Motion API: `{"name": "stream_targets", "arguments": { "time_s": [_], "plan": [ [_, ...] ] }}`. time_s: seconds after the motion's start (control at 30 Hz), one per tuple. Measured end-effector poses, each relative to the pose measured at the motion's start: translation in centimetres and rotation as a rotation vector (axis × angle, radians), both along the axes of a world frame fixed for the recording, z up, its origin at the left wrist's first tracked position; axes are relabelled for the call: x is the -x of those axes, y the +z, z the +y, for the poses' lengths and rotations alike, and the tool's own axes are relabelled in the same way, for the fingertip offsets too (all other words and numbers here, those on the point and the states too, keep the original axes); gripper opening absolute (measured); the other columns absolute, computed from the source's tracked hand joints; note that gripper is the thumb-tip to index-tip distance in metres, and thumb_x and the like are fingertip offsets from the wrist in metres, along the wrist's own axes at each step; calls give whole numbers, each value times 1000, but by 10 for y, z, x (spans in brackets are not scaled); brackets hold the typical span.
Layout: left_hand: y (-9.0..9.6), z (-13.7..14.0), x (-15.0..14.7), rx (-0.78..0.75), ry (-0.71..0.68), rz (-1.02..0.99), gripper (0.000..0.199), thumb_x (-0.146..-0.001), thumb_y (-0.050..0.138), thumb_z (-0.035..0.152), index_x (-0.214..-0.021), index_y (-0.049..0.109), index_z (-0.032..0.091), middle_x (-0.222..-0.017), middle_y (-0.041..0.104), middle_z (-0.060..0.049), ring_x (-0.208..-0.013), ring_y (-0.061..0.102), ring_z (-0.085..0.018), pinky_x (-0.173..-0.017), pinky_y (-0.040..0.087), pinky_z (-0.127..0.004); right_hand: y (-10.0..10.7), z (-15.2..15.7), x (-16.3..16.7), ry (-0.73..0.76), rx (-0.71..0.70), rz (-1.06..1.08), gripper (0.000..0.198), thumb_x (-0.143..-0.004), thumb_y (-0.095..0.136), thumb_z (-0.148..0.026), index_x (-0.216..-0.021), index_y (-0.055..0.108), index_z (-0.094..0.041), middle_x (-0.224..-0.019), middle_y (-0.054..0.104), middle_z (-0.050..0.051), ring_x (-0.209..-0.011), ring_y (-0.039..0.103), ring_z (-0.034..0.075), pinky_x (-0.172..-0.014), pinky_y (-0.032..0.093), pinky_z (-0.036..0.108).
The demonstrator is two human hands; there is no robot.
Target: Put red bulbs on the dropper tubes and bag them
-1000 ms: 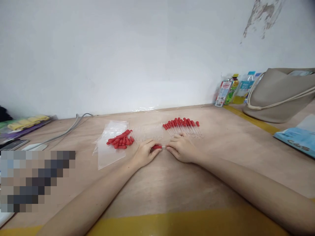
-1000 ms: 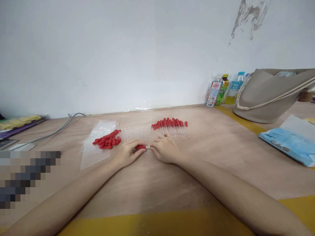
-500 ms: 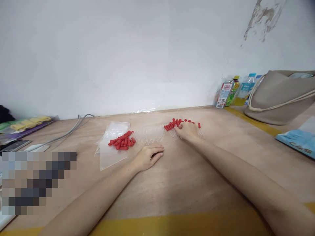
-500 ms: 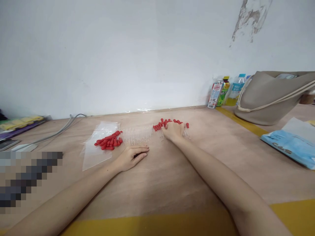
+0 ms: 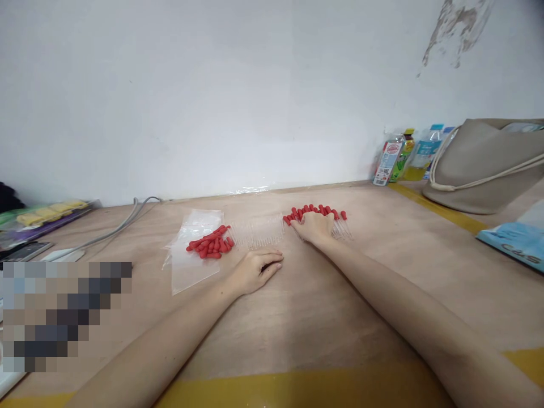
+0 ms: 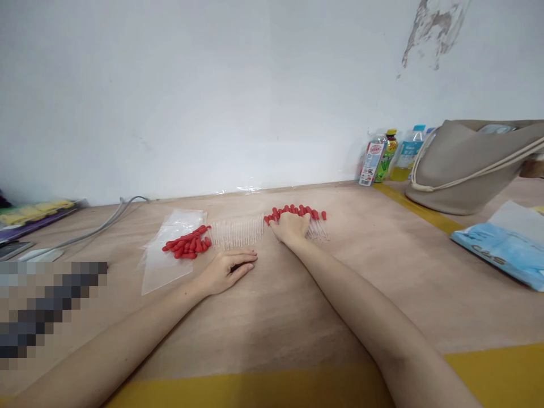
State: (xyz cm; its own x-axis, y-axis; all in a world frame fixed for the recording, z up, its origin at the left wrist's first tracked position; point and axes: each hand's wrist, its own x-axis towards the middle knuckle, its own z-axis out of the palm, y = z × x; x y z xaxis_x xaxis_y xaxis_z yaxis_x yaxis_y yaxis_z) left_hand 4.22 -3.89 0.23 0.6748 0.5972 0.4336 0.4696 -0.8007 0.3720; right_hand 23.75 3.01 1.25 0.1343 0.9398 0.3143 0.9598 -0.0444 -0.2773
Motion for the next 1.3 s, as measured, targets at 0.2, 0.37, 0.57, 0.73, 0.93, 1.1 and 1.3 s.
{"name": "stream_targets", "arguments": {
  "time_s": [0.2, 0.37, 0.57, 0.73, 0.93, 1.1, 1.3],
  "plan": [
    [2, -1, 0, 10, -5, 8, 25, -85, 45, 24, -101, 63, 20, -102, 65, -5, -99, 57, -17, -89, 45, -33, 2, -2, 24, 89, -19, -37, 35, -81, 38, -40, -75, 64, -18, -74, 66, 9, -72, 58, 21, -80, 22, 41],
    [1, 0, 0, 11, -11, 26, 25, -86, 43, 24, -102, 62, 18, -104, 64, -6, -101, 56, -16, -91, 43, -31, 5, 8, 38, 25, 71, -46, 29, -79, 42, -31, -81, 65, -14, -80, 66, 14, -74, 59, 23, -81, 22, 42],
    [0, 1, 1, 9, -19, 32, 25, -86, 43, 24, -102, 61, 17, -104, 63, -6, -101, 55, -16, -90, 43, -29, 11, 16, 47, 35, 137, -93, 22, -77, 46, -22, -83, 66, -14, -87, 65, 17, -83, 59, 27, -84, 18, 46],
    [-1, 1, 0, -4, -32, 39, 25, -86, 43, 24, -101, 61, 17, -103, 63, -6, -100, 55, -16, -90, 42, -29, 14, 17, 54, 43, 195, -110, 21, -76, 46, -15, -84, 66, -14, -88, 65, 16, -83, 59, 26, -82, 22, 46],
    [3, 2, 8, -180, 231, 41, 18, -82, 48, 27, -90, 62, 19, -89, 63, -5, -85, 55, -19, -80, 42, -34, 14, -13, 31, 157, 114, -139, 25, -84, 39, -24, -85, 62, -14, -90, 64, 14, -87, 56, 25, -75, 28, 37],
    [11, 18, 27, -321, 624, 99, 15, -76, 53, 30, -82, 59, 17, -84, 58, -6, -85, 50, -23, -78, 38, -36, 1, -60, 1, 312, 6, -203, 25, -86, 38, -27, -82, 58, -13, -82, 64, 11, -82, 55, 23, -75, 26, 36],
    [17, 24, 36, -349, 787, 256, 17, -77, 48, 32, -83, 59, 19, -87, 57, -6, -89, 48, -24, -76, 34, -36, -12, -69, 4, 383, -117, -17, 20, -83, 45, -33, -75, 55, -18, -77, 63, 3, -76, 55, 18, -72, 26, 32]
  ]
}}
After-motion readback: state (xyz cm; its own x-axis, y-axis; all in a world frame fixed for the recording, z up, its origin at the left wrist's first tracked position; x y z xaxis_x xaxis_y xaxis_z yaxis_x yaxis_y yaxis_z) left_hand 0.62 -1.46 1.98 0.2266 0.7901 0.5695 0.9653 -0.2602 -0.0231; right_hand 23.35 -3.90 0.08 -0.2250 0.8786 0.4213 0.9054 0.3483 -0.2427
